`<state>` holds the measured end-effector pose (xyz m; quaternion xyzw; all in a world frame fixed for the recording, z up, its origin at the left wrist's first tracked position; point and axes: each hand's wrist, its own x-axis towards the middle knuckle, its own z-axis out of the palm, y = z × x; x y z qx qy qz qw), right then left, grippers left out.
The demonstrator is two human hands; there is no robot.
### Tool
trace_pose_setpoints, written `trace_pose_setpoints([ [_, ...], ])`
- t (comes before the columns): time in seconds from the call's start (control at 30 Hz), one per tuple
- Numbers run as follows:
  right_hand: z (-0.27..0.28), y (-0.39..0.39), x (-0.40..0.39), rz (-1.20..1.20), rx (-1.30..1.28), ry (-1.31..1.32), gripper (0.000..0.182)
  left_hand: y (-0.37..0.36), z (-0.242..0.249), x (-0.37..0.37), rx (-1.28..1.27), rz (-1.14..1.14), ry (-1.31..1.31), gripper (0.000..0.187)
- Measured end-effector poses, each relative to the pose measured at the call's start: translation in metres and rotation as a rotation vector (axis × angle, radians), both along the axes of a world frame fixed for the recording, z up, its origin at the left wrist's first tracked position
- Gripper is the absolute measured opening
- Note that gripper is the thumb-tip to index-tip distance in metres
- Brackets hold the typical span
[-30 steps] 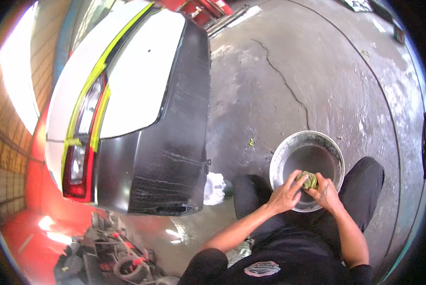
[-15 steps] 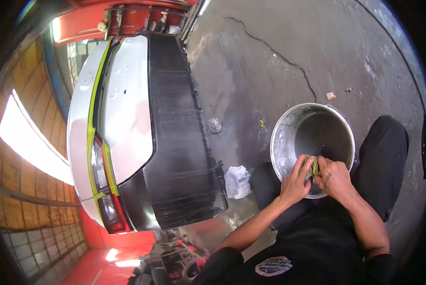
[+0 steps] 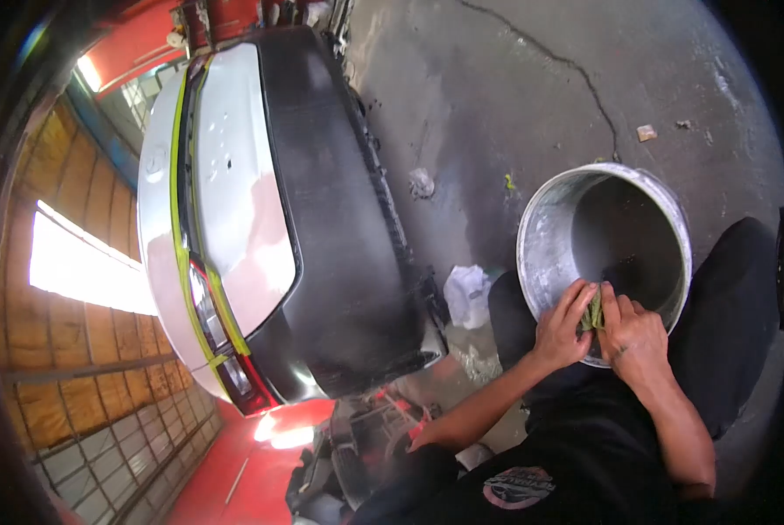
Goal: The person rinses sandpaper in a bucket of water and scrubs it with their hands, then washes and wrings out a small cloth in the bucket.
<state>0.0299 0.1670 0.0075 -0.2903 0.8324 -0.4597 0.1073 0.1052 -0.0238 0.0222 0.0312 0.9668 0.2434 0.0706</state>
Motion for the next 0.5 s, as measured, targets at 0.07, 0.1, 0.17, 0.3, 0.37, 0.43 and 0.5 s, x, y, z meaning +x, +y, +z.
trace_pose_setpoints([
  [0.07, 0.0, 0.0, 0.002, 0.004, 0.019, 0.01, 0.054, 0.002, 0.004, -0.001, -0.04, -0.005, 0.009, 0.088],
  [0.1, 0.001, -0.001, 0.002, -0.02, 0.004, 0.02, 0.053, 0.002, 0.003, -0.001, -0.047, -0.005, 0.013, 0.087],
  [0.17, 0.0, -0.001, 0.003, -0.003, 0.007, 0.009, 0.053, 0.001, 0.001, -0.001, -0.047, -0.013, 0.037, 0.085],
  [0.3, 0.0, -0.003, 0.002, -0.03, -0.012, 0.002, 0.054, 0.007, 0.006, -0.007, -0.072, -0.004, 0.036, 0.085],
  [0.37, 0.0, -0.002, 0.001, -0.021, -0.015, -0.005, 0.055, 0.007, 0.005, -0.007, -0.06, 0.005, 0.035, 0.085],
  [0.43, 0.0, -0.003, 0.001, -0.021, -0.023, -0.006, 0.056, 0.007, 0.005, -0.009, -0.048, 0.005, 0.042, 0.086],
  [0.5, -0.001, -0.003, 0.001, -0.03, -0.038, -0.002, 0.057, 0.007, 0.006, -0.01, -0.037, -0.003, 0.056, 0.086],
])
